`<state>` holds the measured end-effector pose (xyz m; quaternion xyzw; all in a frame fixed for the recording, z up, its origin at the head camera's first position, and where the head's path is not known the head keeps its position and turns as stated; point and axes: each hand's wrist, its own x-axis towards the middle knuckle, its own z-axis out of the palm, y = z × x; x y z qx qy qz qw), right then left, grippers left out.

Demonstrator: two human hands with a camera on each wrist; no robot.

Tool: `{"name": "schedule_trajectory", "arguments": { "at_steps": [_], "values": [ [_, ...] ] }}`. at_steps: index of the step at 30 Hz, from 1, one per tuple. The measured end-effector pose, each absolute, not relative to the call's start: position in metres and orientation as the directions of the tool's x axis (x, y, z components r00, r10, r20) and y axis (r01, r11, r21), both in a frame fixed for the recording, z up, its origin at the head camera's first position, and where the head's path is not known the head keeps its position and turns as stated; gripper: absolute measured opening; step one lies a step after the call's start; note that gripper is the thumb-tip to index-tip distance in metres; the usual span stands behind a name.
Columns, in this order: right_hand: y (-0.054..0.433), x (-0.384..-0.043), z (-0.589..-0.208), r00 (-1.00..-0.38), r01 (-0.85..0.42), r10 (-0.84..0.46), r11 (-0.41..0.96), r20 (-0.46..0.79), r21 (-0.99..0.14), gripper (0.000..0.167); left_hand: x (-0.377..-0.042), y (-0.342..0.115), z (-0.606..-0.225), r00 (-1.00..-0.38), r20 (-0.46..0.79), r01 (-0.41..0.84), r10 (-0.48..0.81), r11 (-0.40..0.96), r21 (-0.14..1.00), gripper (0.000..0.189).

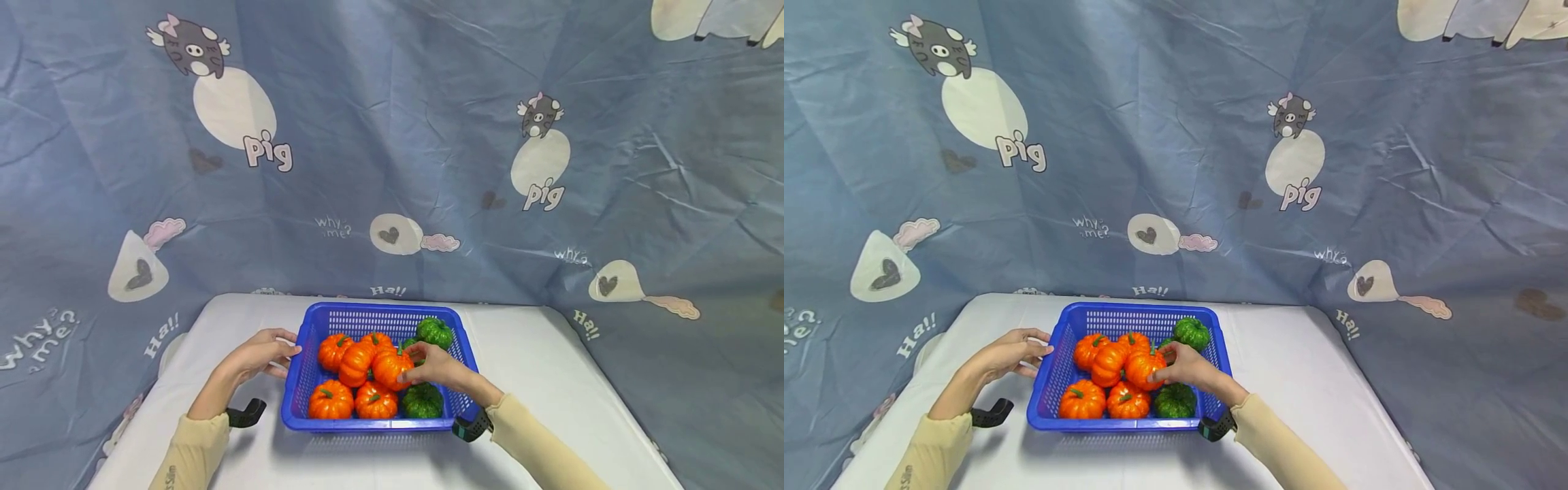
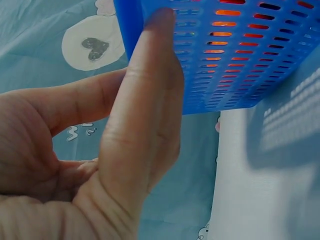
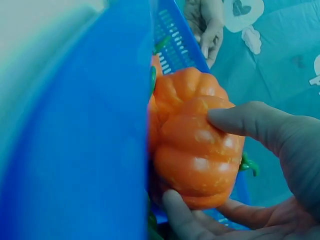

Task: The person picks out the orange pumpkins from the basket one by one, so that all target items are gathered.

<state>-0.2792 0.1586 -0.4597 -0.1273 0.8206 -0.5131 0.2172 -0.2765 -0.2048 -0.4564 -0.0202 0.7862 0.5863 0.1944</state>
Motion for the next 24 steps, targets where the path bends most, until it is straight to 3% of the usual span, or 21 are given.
{"name": "schedule_trajectory", "arguments": {
  "at_steps": [11,18,24],
  "values": [
    [0.164,-0.275,-0.456,-0.88,-0.083,-0.445,0.489,-0.167,-0.868,0.066,-0.275,-0.205,-0.456,-0.924,-0.332,-0.264,0.191,0.31,0.913,0.047],
    [0.184,-0.274,-0.441,-0.882,-0.086,-0.455,0.415,-0.125,-0.906,0.066,-0.276,-0.206,-0.458,-0.922,-0.336,-0.273,0.193,0.292,0.917,0.048],
    [0.215,-0.272,-0.426,-0.919,-0.09,-0.389,0.384,-0.072,-0.919,0.067,-0.278,-0.207,-0.46,-0.922,-0.332,-0.268,0.201,0.287,0.92,0.048]
  ]
}}
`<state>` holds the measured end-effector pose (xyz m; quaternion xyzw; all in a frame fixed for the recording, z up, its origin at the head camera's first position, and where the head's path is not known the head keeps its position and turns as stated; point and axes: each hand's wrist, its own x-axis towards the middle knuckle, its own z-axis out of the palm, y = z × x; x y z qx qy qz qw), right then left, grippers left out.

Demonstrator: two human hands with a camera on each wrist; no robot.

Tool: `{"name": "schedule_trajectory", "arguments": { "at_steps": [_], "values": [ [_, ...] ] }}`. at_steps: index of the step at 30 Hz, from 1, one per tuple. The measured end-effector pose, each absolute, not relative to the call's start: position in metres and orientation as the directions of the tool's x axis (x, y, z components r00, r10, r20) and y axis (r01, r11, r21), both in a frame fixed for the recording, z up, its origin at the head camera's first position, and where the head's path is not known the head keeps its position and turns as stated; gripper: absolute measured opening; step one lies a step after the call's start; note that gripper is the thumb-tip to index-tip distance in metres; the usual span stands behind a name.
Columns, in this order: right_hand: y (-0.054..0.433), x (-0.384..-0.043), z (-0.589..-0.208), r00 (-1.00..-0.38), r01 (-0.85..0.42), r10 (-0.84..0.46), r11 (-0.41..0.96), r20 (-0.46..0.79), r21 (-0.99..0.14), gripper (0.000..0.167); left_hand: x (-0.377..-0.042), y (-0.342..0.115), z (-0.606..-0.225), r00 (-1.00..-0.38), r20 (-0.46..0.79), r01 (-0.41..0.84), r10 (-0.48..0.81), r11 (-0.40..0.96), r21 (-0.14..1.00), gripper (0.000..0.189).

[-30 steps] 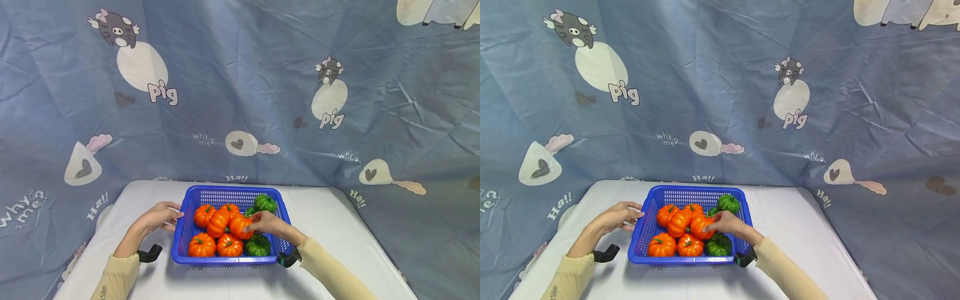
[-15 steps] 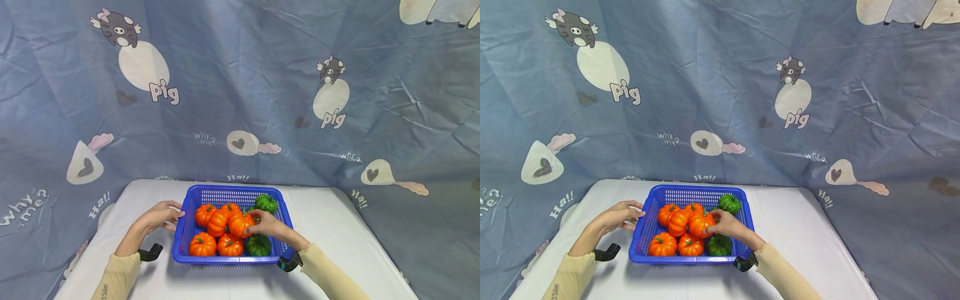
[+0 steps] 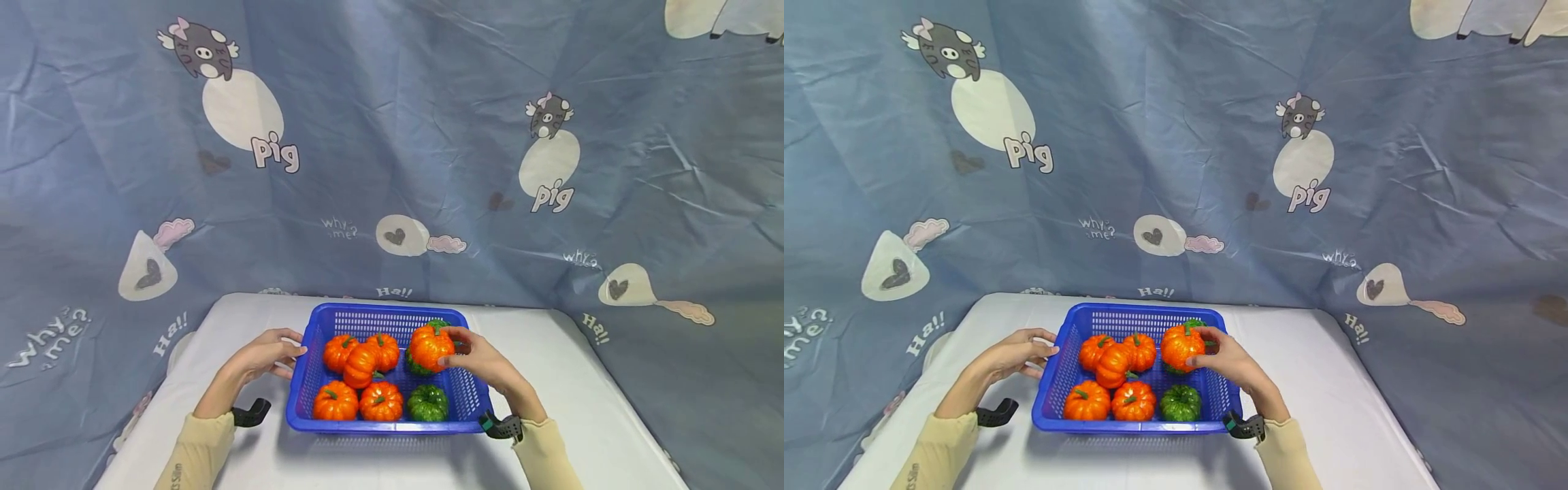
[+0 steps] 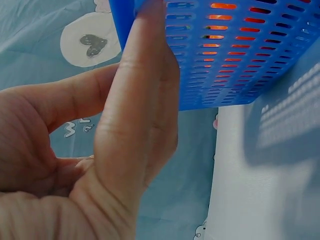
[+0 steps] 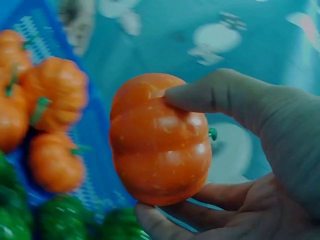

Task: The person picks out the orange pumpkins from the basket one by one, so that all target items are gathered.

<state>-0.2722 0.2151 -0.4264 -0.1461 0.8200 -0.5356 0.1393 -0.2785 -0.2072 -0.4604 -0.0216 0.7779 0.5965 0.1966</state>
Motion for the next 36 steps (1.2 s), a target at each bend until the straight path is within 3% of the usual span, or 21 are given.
{"name": "schedule_trajectory", "arguments": {
  "at_steps": [11,21,36],
  "values": [
    [0.284,-0.275,-0.423,-0.992,-0.069,-0.127,0.347,0.026,-0.935,0.069,-0.279,-0.208,-0.46,-0.921,-0.332,-0.27,0.202,0.281,0.921,0.046],
    [0.313,-0.292,-0.444,-0.99,0.006,0.133,0.31,0.037,-0.951,0.076,-0.278,-0.208,-0.46,-0.917,-0.334,-0.27,0.215,0.279,0.921,0.047],
    [0.34,-0.315,-0.515,-0.97,0.149,0.229,0.28,-0.085,-0.948,0.081,-0.28,-0.208,-0.463,-0.92,-0.341,-0.278,0.192,0.293,0.915,0.045]
  ]
}}
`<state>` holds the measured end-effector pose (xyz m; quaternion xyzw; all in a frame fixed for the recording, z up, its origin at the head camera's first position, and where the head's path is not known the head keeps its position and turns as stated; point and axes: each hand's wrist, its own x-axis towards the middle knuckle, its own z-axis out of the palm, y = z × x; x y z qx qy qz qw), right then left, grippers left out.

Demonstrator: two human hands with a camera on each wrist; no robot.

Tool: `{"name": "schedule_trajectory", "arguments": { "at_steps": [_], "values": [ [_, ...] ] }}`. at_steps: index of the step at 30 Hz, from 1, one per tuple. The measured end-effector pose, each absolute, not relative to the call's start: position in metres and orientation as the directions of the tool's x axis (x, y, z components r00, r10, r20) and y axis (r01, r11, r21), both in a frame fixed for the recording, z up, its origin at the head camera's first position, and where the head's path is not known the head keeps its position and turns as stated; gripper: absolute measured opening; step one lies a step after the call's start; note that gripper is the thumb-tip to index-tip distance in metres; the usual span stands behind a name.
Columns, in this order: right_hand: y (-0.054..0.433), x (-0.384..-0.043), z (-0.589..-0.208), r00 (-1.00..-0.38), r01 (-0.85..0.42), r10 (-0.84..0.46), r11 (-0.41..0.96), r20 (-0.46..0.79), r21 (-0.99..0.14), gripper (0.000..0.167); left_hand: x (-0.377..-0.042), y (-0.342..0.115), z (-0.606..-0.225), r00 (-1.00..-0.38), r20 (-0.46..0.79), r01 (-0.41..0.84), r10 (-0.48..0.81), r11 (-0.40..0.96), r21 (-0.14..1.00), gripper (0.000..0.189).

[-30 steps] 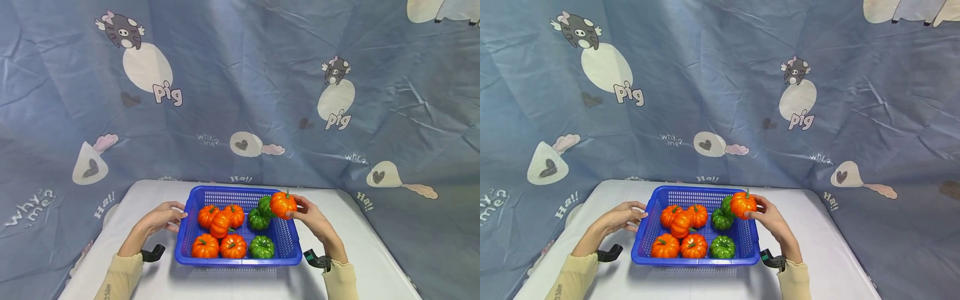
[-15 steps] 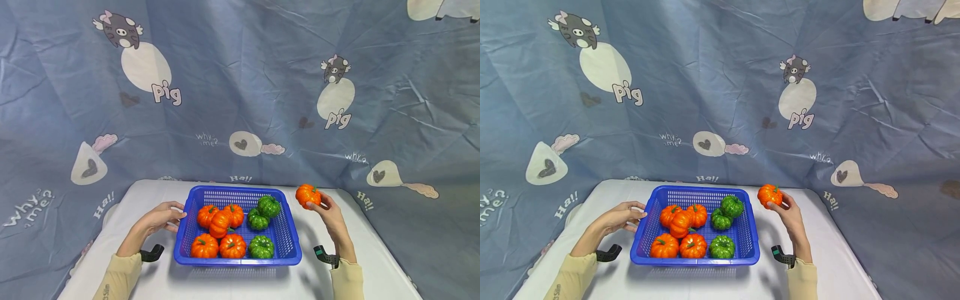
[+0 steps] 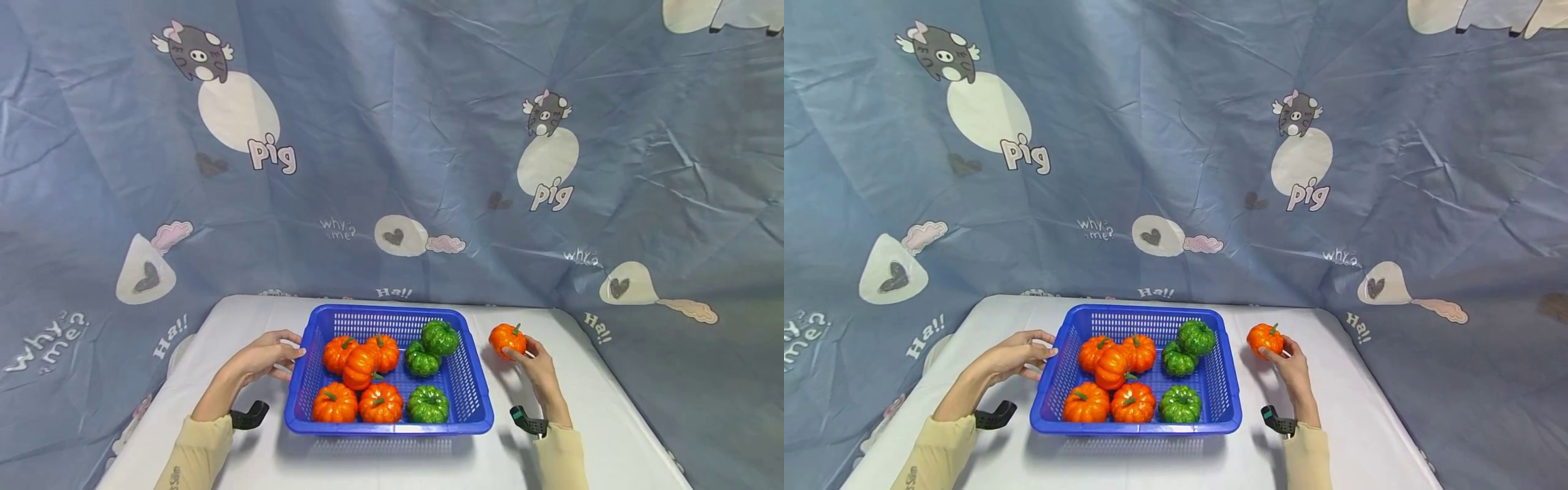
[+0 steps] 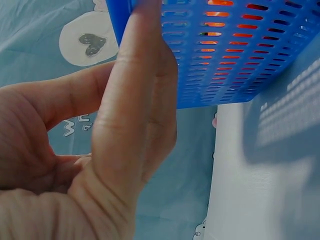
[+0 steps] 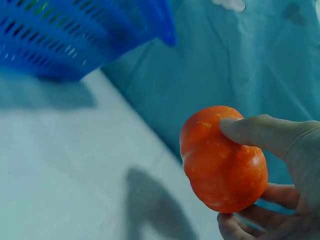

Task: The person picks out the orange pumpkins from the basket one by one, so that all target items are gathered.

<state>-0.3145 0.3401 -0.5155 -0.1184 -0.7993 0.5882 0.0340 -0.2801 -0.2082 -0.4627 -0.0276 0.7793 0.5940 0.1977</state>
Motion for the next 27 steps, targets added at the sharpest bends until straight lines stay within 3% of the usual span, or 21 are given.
{"name": "schedule_trajectory", "arguments": {
  "at_steps": [13,27],
  "values": [
    [0.344,-0.317,-0.541,-0.968,0.145,0.238,0.281,-0.077,-0.949,0.082,-0.278,-0.208,-0.46,-0.919,-0.336,-0.268,0.207,0.299,0.916,0.046],
    [0.344,-0.314,-0.535,-0.964,0.168,0.255,0.346,-0.08,-0.923,0.084,-0.279,-0.208,-0.462,-0.92,-0.338,-0.273,0.198,0.294,0.916,0.045]
  ]
}}
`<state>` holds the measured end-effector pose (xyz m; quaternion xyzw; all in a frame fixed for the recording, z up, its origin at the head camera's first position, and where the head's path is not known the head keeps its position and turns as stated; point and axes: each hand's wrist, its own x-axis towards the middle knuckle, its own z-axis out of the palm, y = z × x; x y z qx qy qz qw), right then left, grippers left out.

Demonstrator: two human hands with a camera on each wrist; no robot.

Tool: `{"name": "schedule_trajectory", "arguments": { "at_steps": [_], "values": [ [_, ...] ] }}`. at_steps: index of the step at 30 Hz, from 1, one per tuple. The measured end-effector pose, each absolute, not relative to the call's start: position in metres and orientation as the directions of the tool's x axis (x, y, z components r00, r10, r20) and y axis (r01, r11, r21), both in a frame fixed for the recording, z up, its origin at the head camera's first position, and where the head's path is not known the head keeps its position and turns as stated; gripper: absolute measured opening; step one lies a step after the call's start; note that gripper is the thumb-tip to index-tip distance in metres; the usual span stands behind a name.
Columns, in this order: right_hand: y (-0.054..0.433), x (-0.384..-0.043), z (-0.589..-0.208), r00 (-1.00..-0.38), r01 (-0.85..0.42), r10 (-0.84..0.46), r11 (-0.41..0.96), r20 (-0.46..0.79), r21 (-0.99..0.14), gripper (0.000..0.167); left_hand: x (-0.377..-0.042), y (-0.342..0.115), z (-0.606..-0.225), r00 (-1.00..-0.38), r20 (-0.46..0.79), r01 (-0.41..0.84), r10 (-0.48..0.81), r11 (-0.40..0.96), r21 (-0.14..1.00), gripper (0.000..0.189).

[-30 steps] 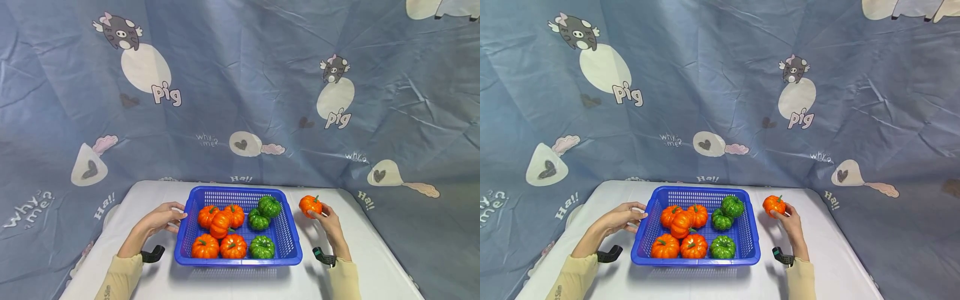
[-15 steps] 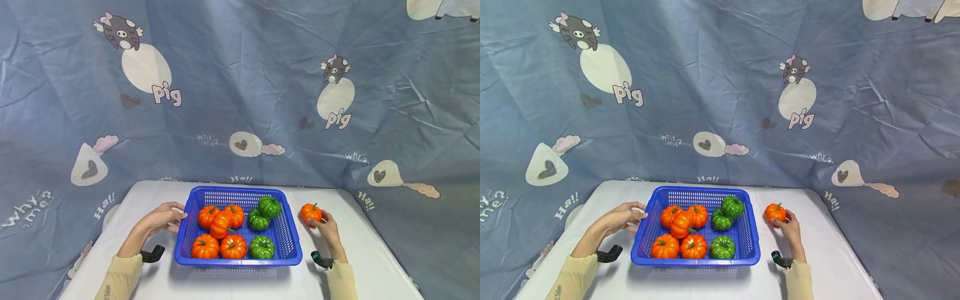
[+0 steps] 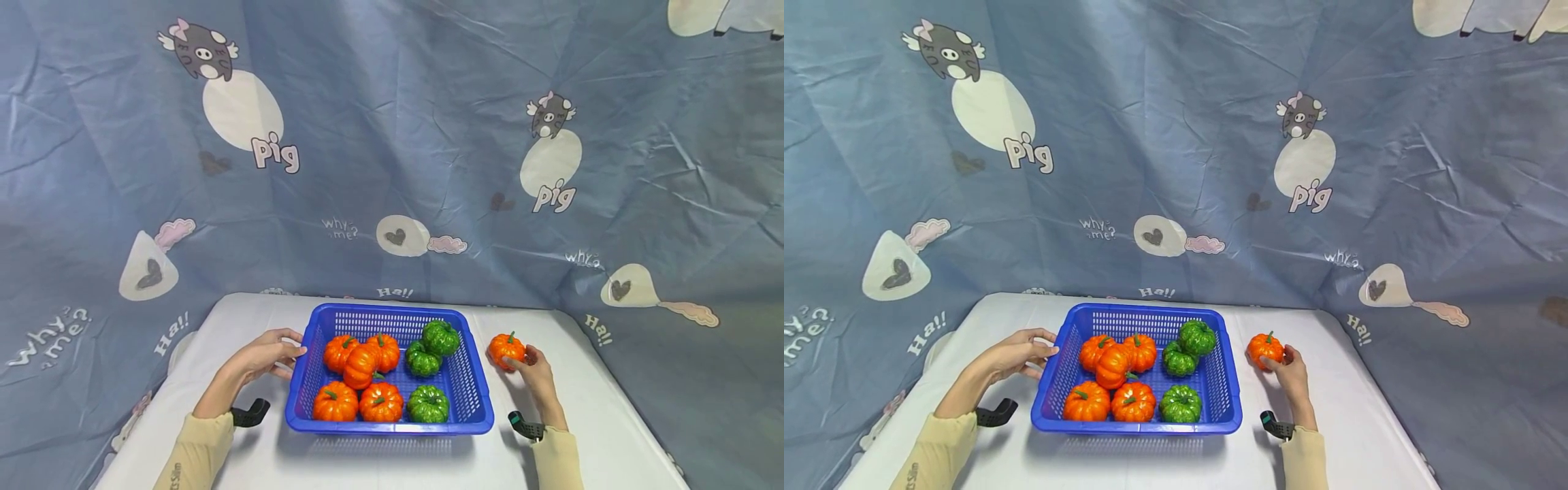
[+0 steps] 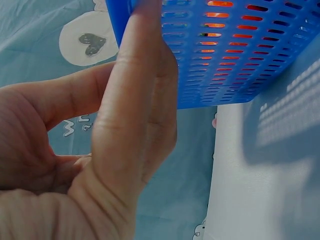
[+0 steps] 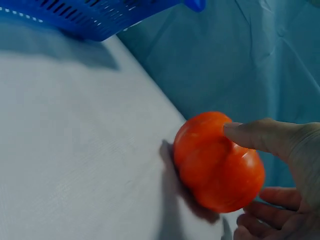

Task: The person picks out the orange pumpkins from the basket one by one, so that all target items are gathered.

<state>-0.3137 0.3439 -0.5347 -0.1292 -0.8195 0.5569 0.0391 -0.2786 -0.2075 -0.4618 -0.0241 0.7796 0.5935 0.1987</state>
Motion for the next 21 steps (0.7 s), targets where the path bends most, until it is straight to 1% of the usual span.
{"name": "schedule_trajectory", "arguments": {
  "at_steps": [5,10,17,21],
  "values": [
    [0.343,-0.309,-0.516,-0.96,0.158,0.278,0.41,-0.042,-0.898,0.082,-0.279,-0.207,-0.463,-0.921,-0.338,-0.274,0.194,0.296,0.915,0.046],
    [0.335,-0.305,-0.489,-0.963,0.088,0.267,0.376,0.017,-0.922,0.081,-0.28,-0.208,-0.464,-0.921,-0.328,-0.266,0.21,0.278,0.923,0.045],
    [0.313,-0.292,-0.455,-0.975,-0.043,0.189,0.357,0.118,-0.933,0.077,-0.28,-0.209,-0.465,-0.922,-0.322,-0.261,0.215,0.271,0.927,0.043],
    [0.296,-0.284,-0.441,-0.981,-0.096,0.125,0.345,0.147,-0.934,0.074,-0.28,-0.209,-0.465,-0.922,-0.329,-0.267,0.205,0.278,0.923,0.044]
  ]
}}
